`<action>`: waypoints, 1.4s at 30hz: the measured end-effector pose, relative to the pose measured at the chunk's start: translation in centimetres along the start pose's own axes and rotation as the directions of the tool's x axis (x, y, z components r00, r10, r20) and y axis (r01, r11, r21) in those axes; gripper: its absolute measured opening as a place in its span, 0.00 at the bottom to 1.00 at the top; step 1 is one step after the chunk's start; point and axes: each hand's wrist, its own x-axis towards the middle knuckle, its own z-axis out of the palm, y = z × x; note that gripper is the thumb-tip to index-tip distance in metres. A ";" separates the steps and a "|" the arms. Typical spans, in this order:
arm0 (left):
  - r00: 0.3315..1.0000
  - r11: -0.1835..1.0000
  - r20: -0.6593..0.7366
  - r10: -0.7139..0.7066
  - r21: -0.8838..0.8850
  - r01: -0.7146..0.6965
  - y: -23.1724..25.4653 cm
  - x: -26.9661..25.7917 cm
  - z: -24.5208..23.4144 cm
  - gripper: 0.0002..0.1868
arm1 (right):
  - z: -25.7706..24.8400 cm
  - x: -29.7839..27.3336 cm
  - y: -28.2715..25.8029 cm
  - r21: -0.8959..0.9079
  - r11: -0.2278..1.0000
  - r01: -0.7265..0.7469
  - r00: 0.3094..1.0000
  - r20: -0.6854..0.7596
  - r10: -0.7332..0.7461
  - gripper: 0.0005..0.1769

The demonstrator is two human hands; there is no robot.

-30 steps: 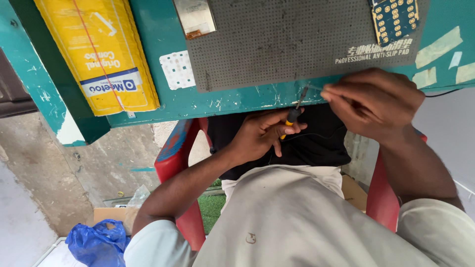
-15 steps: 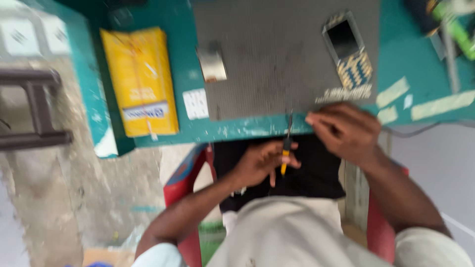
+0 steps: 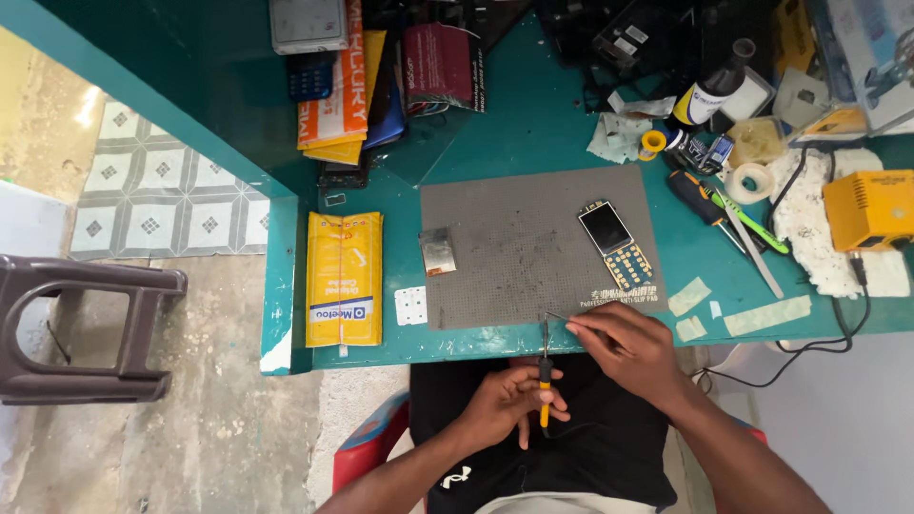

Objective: The person uses a soldering iron and solder wire to work on a small electronic circuit board. They apply heat and solder to specific points on the board, occasionally using tweezers to hold components or adjust the solder. The task involves precise hand movements and tool coordination.

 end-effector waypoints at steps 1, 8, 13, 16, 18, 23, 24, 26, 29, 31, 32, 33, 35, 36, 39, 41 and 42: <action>1.000 1.000 -0.004 -0.008 -0.019 0.008 0.0 0.0 0.0 0.21 | 0.0 0.1 0.1 0.003 1.000 0.007 1.000 0.004 -0.007 0.09; 1.000 0.997 -0.005 -0.018 -0.077 0.018 0.9 -0.8 0.3 0.22 | 0.0 0.2 -0.3 -0.012 1.000 -0.017 1.000 -0.025 0.017 0.09; 0.998 0.992 -0.006 -0.061 -0.114 0.060 0.6 -0.7 -0.3 0.21 | 0.2 0.0 0.2 -0.042 0.998 -0.049 0.999 -0.019 0.048 0.09; 0.998 0.992 0.004 -0.062 -0.108 0.062 1.1 -0.2 -0.5 0.21 | 0.0 0.1 -0.2 -0.079 0.997 0.018 1.000 -0.011 -0.019 0.08; 0.997 0.991 -0.010 -0.077 -0.114 0.075 1.2 -0.5 -0.1 0.21 | 0.2 0.4 -0.1 -0.031 1.000 -0.005 0.999 -0.033 0.004 0.09; 0.998 0.995 -0.017 -0.065 -0.074 0.064 0.9 -0.5 -0.5 0.21 | 0.2 -0.1 0.3 -0.007 0.999 -0.037 0.999 0.008 0.037 0.09; 0.999 0.996 -0.009 -0.051 -0.076 0.050 0.9 -0.6 -0.4 0.21 | 0.1 -0.2 0.3 -0.008 0.999 -0.032 0.999 0.015 0.032 0.09; 0.999 0.995 -0.004 -0.039 -0.088 0.039 1.0 -0.5 -0.3 0.21 | 0.0 0.1 0.5 -0.003 1.000 -0.022 1.000 0.010 0.022 0.09; 0.999 0.994 0.007 -0.046 -0.095 0.046 1.1 -0.5 -0.3 0.21 | 0.2 0.0 0.5 0.013 0.999 -0.032 0.999 0.009 0.032 0.09; 0.998 0.994 0.006 -0.059 -0.093 0.060 1.1 -0.6 -0.2 0.21 | 0.0 0.0 0.6 -0.003 1.000 -0.030 0.999 0.035 0.030 0.09; 0.998 0.994 0.002 -0.067 -0.090 0.067 1.1 -0.7 -0.1 0.21 | 0.0 -0.1 0.6 0.003 1.000 -0.030 0.999 0.041 0.030 0.09; 0.997 0.994 0.000 -0.072 -0.081 0.071 1.2 -0.6 -0.2 0.21 | -0.1 0.0 0.6 0.007 1.000 -0.026 0.999 0.043 0.026 0.10; 0.998 0.996 -0.003 -0.069 -0.058 0.069 1.4 -0.5 -0.4 0.21 | -0.1 0.2 0.6 0.008 1.000 -0.025 0.999 0.048 0.025 0.10; 0.998 0.997 -0.005 -0.067 -0.048 0.067 1.4 -0.6 -0.5 0.21 | -0.2 0.2 0.6 0.006 1.000 -0.029 0.998 0.052 0.028 0.10; 0.999 0.998 0.001 -0.053 -0.020 0.053 1.2 -0.4 -0.9 0.19 | -0.2 0.2 0.8 0.014 0.998 -0.055 0.997 0.054 0.054 0.09; 0.997 0.997 -0.006 -0.074 0.004 0.074 1.1 -0.4 -1.0 0.18 | -0.1 0.2 0.9 0.018 0.997 -0.071 0.996 0.055 0.070 0.09; 0.996 0.996 -0.009 -0.084 0.017 0.084 1.0 -0.3 -1.1 0.18 | -0.1 0.1 0.9 0.016 0.997 -0.074 0.996 0.058 0.073 0.09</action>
